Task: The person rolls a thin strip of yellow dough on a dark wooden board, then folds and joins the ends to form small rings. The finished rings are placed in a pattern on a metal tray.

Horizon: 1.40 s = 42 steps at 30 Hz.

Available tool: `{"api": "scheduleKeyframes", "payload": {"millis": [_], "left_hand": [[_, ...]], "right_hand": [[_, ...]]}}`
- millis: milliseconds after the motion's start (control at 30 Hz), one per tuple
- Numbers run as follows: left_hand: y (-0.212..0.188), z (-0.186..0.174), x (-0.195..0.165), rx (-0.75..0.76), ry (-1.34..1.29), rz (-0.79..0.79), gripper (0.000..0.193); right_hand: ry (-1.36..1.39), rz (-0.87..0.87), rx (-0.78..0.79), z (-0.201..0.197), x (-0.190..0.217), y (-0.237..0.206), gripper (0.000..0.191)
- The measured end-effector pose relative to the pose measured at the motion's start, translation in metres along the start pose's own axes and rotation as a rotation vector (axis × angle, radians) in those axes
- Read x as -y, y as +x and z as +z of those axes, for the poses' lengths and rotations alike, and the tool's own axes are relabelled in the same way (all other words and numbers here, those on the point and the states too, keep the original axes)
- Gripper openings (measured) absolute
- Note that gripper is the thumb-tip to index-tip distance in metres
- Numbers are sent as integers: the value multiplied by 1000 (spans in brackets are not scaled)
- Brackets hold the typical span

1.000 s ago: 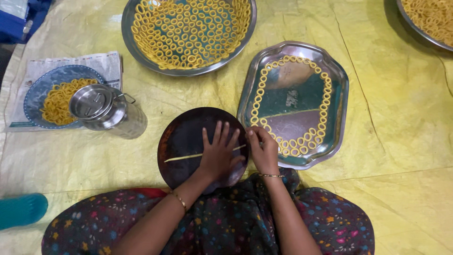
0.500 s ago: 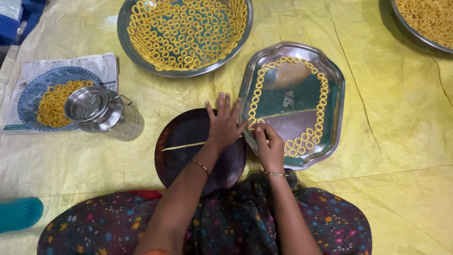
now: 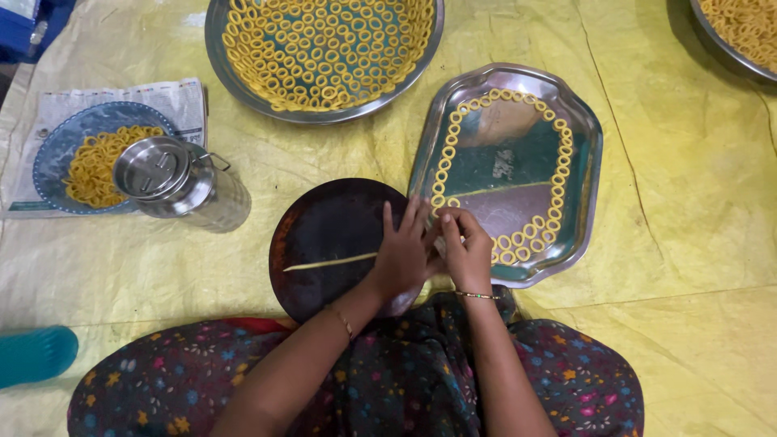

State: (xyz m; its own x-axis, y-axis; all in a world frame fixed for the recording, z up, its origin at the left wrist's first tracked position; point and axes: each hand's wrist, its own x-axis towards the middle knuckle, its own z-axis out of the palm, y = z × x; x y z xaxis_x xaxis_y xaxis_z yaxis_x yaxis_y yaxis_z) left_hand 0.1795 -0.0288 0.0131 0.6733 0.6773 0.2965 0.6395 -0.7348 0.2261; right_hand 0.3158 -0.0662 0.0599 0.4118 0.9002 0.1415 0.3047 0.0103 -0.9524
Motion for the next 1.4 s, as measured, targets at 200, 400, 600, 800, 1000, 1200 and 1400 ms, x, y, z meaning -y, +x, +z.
{"api": "scheduleKeyframes", "payload": {"millis": [200,400,600,800,1000,1200,1400], "left_hand": [[59,18,59,-138,132,-278,80],[28,9,64,-83,118,-215,84],[-33,-13,3,36,19,-141,90],[-31,-10,4,9,21,-129,91],[31,7,76,-33,79,-332,85],[7,-7,84,190,197,-269,89],[-57,-29,25,203,119,-152,92]], "right_hand": [[55,64,36,-3,-1,3,25],[47,54,47,-4,1,2,26],[30,67,62,-2,1,0,26],[12,56,62,-1,-2,2,26],[16,23,83,-7,-6,4,26],[36,59,89,-4,-9,5,26],[16,46,93,0,-10,3,27]]}}
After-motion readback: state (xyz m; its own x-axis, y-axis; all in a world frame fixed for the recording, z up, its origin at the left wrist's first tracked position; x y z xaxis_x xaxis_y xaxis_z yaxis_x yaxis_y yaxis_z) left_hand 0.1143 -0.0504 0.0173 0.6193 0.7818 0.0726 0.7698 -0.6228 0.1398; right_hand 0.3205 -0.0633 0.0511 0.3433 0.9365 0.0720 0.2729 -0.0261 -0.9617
